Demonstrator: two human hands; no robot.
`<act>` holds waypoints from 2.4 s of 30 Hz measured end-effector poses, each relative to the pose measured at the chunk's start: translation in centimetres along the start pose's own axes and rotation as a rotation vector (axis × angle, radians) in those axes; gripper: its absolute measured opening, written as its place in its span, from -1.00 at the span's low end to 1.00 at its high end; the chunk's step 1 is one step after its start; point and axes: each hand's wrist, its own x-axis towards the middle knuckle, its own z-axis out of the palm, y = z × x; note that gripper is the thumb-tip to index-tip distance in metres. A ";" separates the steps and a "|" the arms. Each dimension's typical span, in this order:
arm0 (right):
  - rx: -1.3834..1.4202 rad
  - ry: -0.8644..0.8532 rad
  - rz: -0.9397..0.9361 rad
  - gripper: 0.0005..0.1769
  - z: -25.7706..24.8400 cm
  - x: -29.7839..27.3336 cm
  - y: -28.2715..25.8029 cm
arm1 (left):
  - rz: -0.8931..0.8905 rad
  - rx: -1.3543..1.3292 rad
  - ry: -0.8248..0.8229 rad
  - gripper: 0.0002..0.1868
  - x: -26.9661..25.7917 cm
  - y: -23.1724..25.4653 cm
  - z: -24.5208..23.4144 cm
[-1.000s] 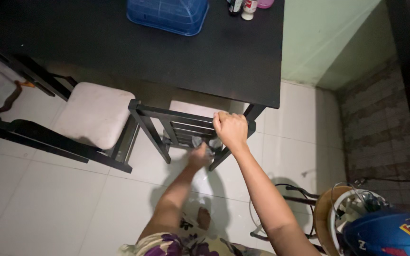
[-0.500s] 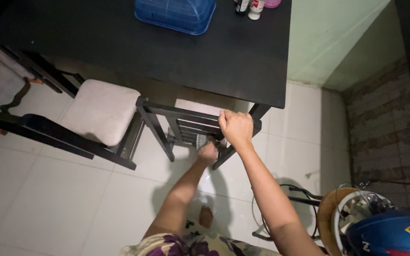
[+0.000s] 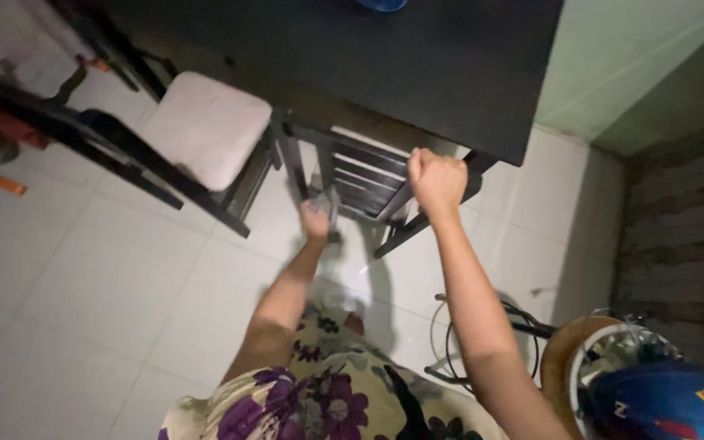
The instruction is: The person wipes the backrest and seat of a wooden chair using a cloth. They move between chairs, cleaning the frame and slats systematically.
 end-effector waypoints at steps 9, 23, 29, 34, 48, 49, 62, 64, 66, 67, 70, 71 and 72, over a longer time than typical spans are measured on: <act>-0.093 0.004 -0.002 -0.57 0.6 -0.1 0.2 | -0.013 -0.388 0.410 -0.36 3.4 7.2 7.6; -0.034 -0.009 0.000 -0.59 0.2 -0.2 0.1 | -0.019 -0.448 0.404 -0.32 2.0 6.9 10.6; -0.025 -0.020 0.005 -0.57 0.5 -0.1 0.1 | -0.095 -0.529 0.593 -0.35 5.3 5.4 11.7; -0.036 0.008 -0.013 -0.55 1.4 -0.1 0.1 | -0.432 -0.698 0.713 -0.43 8.5 7.9 10.1; -0.040 -0.007 0.003 -0.53 1.9 0.1 0.5 | 0.459 0.742 -0.021 -0.69 9.2 27.5 -6.1; -0.050 -0.003 -0.001 -0.53 2.0 0.2 0.5 | 0.383 0.825 -0.183 -0.73 9.3 27.6 -6.2; -0.086 0.085 -0.049 -0.56 2.5 0.1 0.9 | 0.754 0.461 -0.096 -0.70 10.6 22.3 -6.3; -0.076 0.085 -0.049 -0.56 2.8 0.3 1.3 | 1.067 0.286 -0.068 -0.43 7.5 23.2 -3.2; -0.030 0.050 -0.045 -0.56 2.9 0.0 1.6 | 1.133 0.334 -0.161 -0.37 5.2 23.7 -2.5; -0.037 0.063 -0.067 -0.56 3.0 0.1 1.7 | 1.170 0.353 -0.205 -0.33 4.7 23.9 -2.2; -0.042 0.068 -0.094 -0.57 2.6 0.1 2.0 | 1.227 0.315 -0.205 -0.29 7.6 23.6 -5.6; -0.031 0.047 -0.077 -0.56 2.6 0.1 1.8 | 1.125 0.373 -0.173 -0.30 8.7 22.9 -7.6; -0.020 0.027 -0.061 -0.56 2.5 0.1 1.7 | 1.023 0.429 -0.141 -0.30 9.5 22.5 -9.0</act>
